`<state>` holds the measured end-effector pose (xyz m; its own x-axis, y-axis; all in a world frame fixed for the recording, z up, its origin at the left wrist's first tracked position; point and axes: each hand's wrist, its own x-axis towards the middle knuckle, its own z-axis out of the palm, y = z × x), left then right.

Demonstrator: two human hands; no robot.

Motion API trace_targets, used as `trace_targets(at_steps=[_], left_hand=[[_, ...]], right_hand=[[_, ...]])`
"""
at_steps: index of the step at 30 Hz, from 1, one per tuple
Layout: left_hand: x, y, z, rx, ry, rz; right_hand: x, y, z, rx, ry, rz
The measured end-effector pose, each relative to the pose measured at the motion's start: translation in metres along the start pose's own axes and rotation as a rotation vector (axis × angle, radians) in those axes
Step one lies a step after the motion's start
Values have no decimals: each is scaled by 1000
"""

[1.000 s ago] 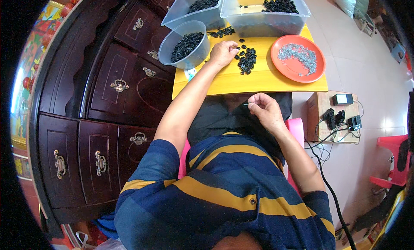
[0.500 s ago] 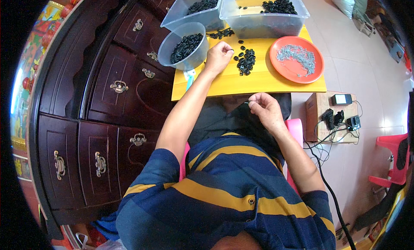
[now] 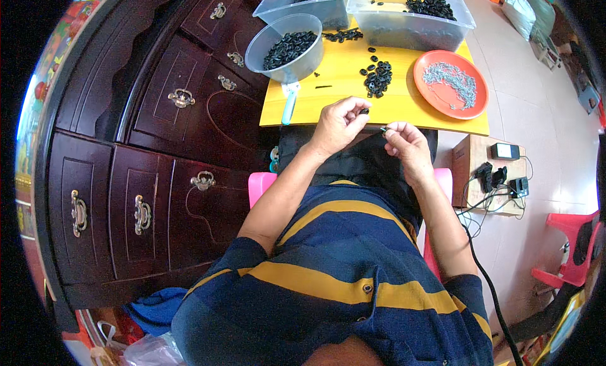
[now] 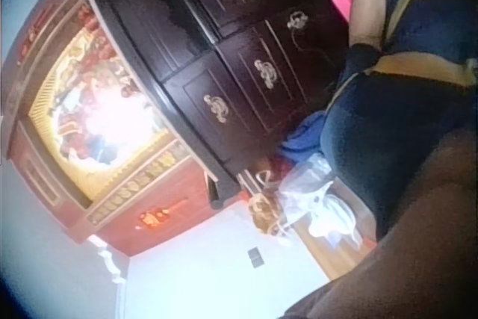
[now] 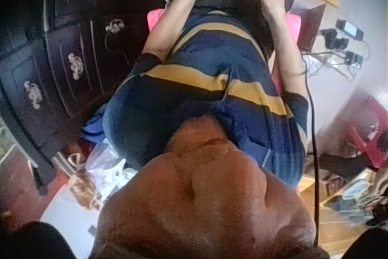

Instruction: Manually inserting metal pins into small black plastic components at a workshop table.

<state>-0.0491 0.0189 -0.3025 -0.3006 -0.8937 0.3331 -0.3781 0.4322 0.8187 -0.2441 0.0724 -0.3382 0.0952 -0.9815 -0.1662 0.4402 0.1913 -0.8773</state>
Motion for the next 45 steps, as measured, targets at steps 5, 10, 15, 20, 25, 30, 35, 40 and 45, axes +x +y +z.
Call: trace_targets(at_steps=[5,10,15,20,25,30,35,40,45], left_hand=[[-10,11,-1,-28,-4,-17],[-16,10,1,-105,-22,-26],[-18,13,3,-171,-38,-75],[-24,9,6,-316,-61,-155],[-27,6,1,-459,31,-216],[-26,8,-1,-465,9,-230],[-28,4,-2,-468,21,-256],[-31,-3,-4,-466,-9,-267],[-32,-4,-4,-440,-19,-287]], right_hand=[[-2,-4,4,-9,8,25],[-2,-3,4,-1,5,15],[-1,-2,3,-13,-17,8],[-3,-7,6,-10,3,7],[0,-1,0,-7,-15,12],[1,0,-1,16,-18,-2],[-1,-3,1,9,-21,14],[-1,-2,2,-19,-21,21],[-3,-2,3,-41,-38,0]])
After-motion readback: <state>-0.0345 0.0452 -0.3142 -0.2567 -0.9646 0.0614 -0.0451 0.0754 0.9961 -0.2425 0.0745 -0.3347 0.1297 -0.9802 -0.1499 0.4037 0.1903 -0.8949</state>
